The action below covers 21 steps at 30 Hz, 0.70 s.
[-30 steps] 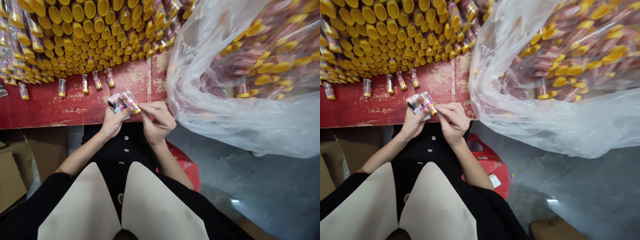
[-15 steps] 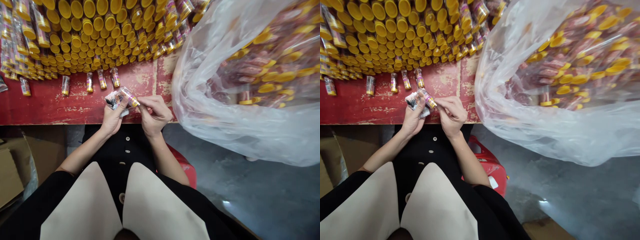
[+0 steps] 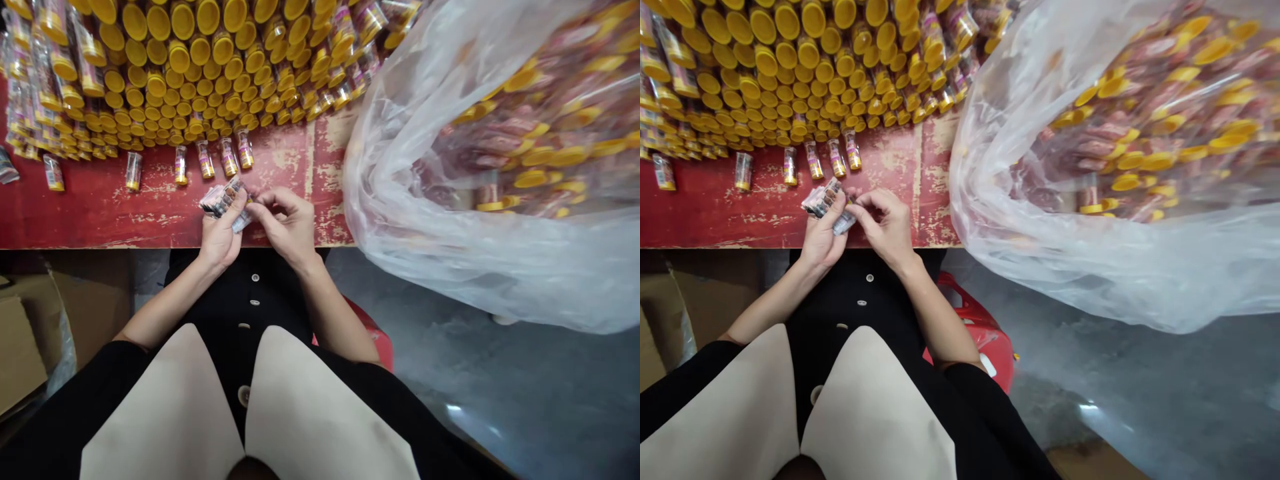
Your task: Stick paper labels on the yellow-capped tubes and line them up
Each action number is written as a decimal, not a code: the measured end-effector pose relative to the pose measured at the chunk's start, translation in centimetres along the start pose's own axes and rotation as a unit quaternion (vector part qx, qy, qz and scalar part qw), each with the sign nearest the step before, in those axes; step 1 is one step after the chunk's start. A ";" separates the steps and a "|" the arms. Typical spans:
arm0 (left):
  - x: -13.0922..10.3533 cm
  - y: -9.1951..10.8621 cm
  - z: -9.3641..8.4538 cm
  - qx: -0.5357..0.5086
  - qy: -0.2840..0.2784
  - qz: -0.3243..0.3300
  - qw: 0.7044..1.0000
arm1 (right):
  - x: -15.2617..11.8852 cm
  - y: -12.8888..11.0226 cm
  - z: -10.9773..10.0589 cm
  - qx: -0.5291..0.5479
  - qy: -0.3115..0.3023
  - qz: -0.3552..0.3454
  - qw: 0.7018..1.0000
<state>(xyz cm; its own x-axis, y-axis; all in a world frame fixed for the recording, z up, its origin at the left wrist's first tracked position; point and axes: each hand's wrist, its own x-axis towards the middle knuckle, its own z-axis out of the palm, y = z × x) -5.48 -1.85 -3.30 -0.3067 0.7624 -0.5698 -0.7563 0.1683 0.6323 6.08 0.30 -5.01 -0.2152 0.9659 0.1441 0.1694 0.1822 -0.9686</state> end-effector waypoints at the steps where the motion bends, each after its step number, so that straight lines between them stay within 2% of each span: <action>1: 0.0 -0.2 0.1 0.004 0.006 0.010 1.000 | -0.3 -0.1 -0.5 -0.012 0.014 0.002 1.000; 6: -0.2 -1.3 1.1 0.012 0.000 0.051 0.999 | -1.1 -1.0 -2.7 -0.094 0.065 -0.020 0.993; 8: -0.3 -1.9 1.9 0.024 -0.002 0.059 0.998 | -1.3 -1.6 -3.6 -0.116 0.051 -0.042 0.991; 10: -0.5 -2.4 2.7 0.036 -0.006 0.067 0.997 | -1.0 -1.4 -5.5 -0.124 0.011 -0.044 0.991; 11: -0.5 -2.5 3.0 0.039 -0.010 0.071 0.997 | -0.7 -0.9 -7.1 -0.134 0.007 -0.041 0.990; 13: -0.6 -2.6 3.5 0.038 -0.018 0.075 0.996 | 0.3 1.6 -12.2 -0.185 0.075 -0.039 0.979; 15: -0.6 -2.4 3.7 0.034 -0.021 0.072 0.997 | 1.4 5.4 -18.8 -0.283 0.249 -0.058 0.924; 16: -0.7 -2.3 3.8 0.032 -0.022 0.068 0.997 | 2.0 7.6 -22.1 -0.315 0.306 -0.057 0.896; 17: -0.7 -2.2 3.8 0.028 -0.023 0.061 0.997 | 2.5 9.7 -25.0 -0.329 0.325 -0.056 0.885; 19: -0.9 -2.1 3.8 0.017 -0.027 0.042 0.999 | 3.2 12.6 -28.8 -0.325 0.301 -0.065 0.894; 21: -1.1 -2.0 3.7 0.005 -0.031 0.019 0.999 | 3.2 12.7 -29.5 -0.277 0.229 -0.080 0.930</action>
<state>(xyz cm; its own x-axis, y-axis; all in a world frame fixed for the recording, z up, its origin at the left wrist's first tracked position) -1.48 -0.71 -1.99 -0.2980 0.8056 -0.5120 -0.7392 0.1445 0.6578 35.94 11.13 -10.84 0.1310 0.8717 0.4721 0.6668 0.2750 -0.6927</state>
